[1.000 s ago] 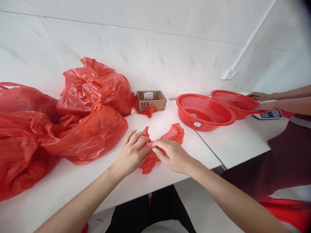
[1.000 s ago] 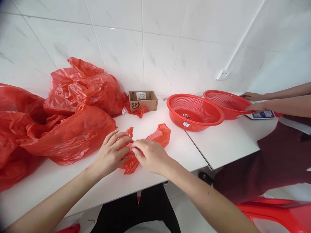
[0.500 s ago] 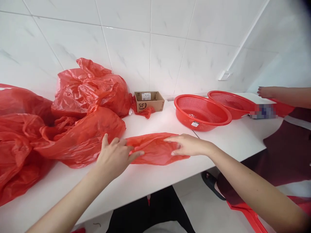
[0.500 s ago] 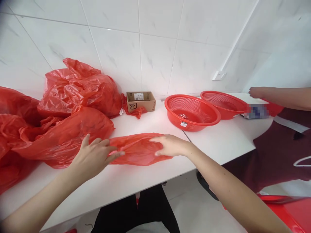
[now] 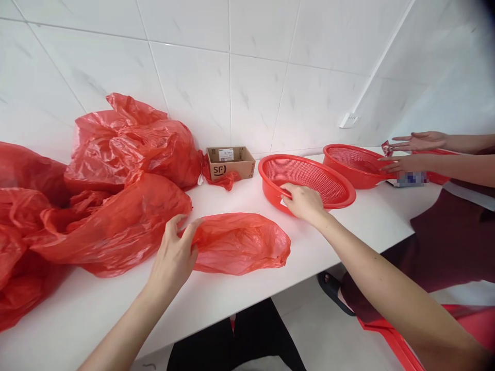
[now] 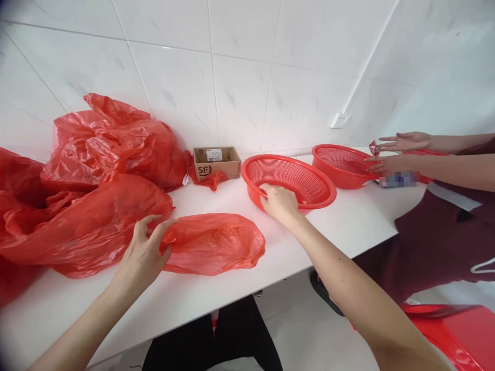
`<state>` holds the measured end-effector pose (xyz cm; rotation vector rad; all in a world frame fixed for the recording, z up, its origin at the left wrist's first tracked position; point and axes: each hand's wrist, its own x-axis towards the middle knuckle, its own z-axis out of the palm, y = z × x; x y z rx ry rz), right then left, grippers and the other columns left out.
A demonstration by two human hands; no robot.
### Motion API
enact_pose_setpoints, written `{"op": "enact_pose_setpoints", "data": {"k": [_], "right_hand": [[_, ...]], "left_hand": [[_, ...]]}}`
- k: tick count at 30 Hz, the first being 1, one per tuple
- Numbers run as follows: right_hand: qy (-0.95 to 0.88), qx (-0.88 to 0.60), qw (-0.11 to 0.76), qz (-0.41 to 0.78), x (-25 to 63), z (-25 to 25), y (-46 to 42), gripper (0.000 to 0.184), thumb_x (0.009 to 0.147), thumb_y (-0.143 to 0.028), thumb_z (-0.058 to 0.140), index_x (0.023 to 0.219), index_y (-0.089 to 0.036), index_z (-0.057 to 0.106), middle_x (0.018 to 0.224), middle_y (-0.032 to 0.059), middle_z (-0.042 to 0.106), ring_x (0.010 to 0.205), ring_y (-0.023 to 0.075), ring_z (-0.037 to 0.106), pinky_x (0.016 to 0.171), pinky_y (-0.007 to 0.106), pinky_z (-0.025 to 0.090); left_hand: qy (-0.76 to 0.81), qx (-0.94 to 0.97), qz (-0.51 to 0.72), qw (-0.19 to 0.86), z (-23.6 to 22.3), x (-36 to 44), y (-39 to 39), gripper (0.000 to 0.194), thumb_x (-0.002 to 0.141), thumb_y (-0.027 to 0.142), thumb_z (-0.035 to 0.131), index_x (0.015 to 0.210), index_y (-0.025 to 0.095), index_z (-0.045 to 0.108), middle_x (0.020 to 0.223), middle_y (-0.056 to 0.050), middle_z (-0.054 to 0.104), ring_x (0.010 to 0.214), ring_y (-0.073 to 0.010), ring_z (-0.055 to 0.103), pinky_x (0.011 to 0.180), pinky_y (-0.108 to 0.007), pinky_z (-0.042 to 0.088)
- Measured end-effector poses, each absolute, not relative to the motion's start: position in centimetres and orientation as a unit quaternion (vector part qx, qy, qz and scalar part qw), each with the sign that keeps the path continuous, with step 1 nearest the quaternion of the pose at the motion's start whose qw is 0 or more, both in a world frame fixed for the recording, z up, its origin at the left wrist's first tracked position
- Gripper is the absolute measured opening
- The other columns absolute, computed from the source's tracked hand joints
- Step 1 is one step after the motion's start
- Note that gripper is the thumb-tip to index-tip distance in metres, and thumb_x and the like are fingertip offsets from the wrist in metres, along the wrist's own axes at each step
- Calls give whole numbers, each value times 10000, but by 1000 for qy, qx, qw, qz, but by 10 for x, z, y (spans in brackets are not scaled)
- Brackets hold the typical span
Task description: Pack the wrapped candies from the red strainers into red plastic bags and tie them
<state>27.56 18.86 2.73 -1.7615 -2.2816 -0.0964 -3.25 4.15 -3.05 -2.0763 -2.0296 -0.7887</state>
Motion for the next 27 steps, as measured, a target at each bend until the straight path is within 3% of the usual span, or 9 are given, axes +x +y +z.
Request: {"op": "enact_pose_setpoints", "data": {"k": [3, 5, 7, 10, 14, 18, 21, 24, 27], "right_hand": [[-826, -515, 223, 52, 243, 36, 169, 360, 885, -325, 571, 1240, -265, 574, 1164, 54, 688, 1050, 228, 639, 818, 334, 490], [-842, -430, 314, 84, 225, 43, 148, 251, 906, -261, 537, 1143, -220, 608, 1168, 71, 664, 1021, 194, 632, 834, 316, 489], [-869, -347, 335, 110, 211, 45, 123, 176, 939, -226, 478, 1033, -203, 625, 1049, 57, 678, 896, 157, 638, 778, 288, 497], [-936, -246, 203, 146, 200, 26, 91, 191, 953, -191, 456, 994, -200, 642, 942, 44, 693, 861, 161, 643, 767, 295, 506], [-962, -248, 25, 107, 209, -16, 79, 233, 858, -43, 487, 967, -140, 668, 1120, 141, 678, 1070, 261, 629, 910, 411, 495], [-941, -272, -27, 201, 226, -29, 80, 199, 883, -103, 483, 850, -157, 672, 1378, 139, 559, 1159, 271, 621, 887, 378, 534], [-938, -260, -25, 228, 229, -12, 74, 216, 913, -142, 475, 885, -162, 688, 1371, 136, 573, 1257, 289, 554, 975, 422, 494], [-929, -220, 50, 293, 230, 24, 79, 185, 930, -208, 515, 971, -203, 695, 1339, 89, 607, 1245, 242, 563, 991, 396, 483], [-886, -213, 203, 359, 241, 62, 120, 207, 950, -322, 511, 1055, -239, 670, 1231, 47, 667, 1127, 191, 627, 905, 341, 527]], "left_hand": [[-690, -656, -305, -32, -29, -32, 40, 398, 839, 149, 466, 1222, 220, 549, 1308, -148, 511, 1018, -276, 594, 793, -394, 494], [-699, -604, -355, -143, -26, -31, 36, 270, 839, 215, 533, 1102, 227, 592, 1070, -76, 646, 871, -226, 619, 745, -339, 483], [-676, -514, -440, -292, -25, -29, 31, 171, 803, 280, 632, 964, 221, 622, 851, -21, 664, 739, -179, 601, 654, -268, 458], [-601, -371, -528, -472, -26, -26, 25, 241, 744, 373, 724, 881, 209, 612, 673, 15, 618, 597, -142, 559, 531, -219, 424], [-552, -258, -587, -533, -32, -33, 28, 187, 746, 308, 706, 809, 187, 578, 672, 22, 591, 558, -110, 554, 508, -205, 470], [-515, -167, -656, -526, -35, -47, 34, 67, 771, 132, 600, 745, 178, 560, 662, 42, 534, 546, -60, 528, 542, -157, 488], [-503, -144, -681, -513, -32, -44, 29, 114, 813, 190, 599, 917, 225, 628, 776, 37, 573, 631, -70, 562, 562, -161, 496], [-544, -254, -704, -380, -28, -29, 15, 437, 820, 429, 641, 1242, 357, 551, 1155, 4, 594, 992, -150, 601, 794, -271, 542], [-610, -482, -621, -102, -28, -12, 1, 883, 688, 458, 768, 1450, 367, 333, 1527, -74, 313, 1345, -295, 401, 1071, -488, 398]]}}
